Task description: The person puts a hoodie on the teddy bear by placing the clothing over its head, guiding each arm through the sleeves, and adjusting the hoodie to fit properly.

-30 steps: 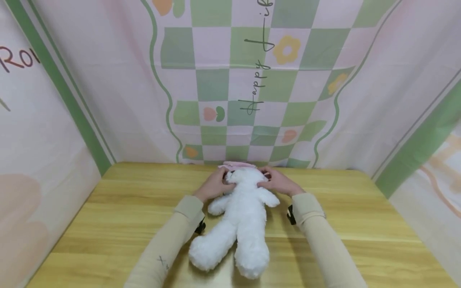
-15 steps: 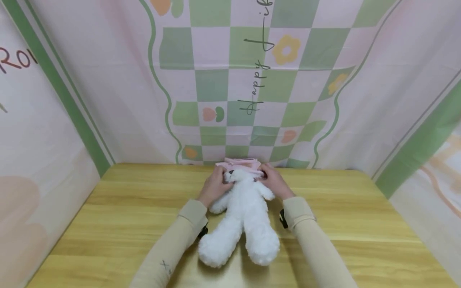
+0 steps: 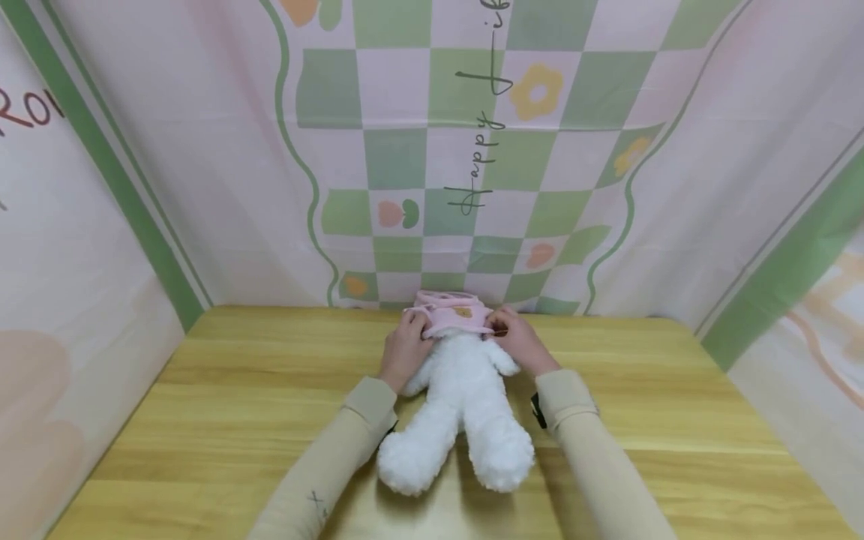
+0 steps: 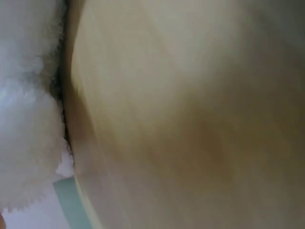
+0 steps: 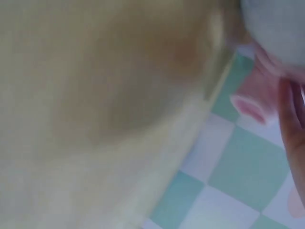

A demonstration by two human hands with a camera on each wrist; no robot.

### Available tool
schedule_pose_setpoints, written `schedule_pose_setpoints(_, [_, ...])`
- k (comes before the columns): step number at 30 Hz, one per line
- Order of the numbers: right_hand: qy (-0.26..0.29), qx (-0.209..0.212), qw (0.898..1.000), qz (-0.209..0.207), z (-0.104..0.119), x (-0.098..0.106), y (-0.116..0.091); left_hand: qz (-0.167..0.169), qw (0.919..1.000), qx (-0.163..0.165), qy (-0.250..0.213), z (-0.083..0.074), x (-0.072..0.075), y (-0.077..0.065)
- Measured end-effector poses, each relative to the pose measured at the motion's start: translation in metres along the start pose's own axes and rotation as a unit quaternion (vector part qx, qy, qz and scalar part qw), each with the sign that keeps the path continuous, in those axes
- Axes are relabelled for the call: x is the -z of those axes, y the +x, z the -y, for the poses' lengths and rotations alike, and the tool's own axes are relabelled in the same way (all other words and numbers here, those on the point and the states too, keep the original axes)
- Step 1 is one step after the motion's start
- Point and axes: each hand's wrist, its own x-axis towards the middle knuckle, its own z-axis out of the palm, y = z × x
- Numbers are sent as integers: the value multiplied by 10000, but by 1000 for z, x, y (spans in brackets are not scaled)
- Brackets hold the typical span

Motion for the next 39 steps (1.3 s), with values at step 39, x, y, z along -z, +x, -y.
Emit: schedule_pose_setpoints(39, [-192,59,9980,596,24,0,0,1699,9786,-455,1067,-12,17,29])
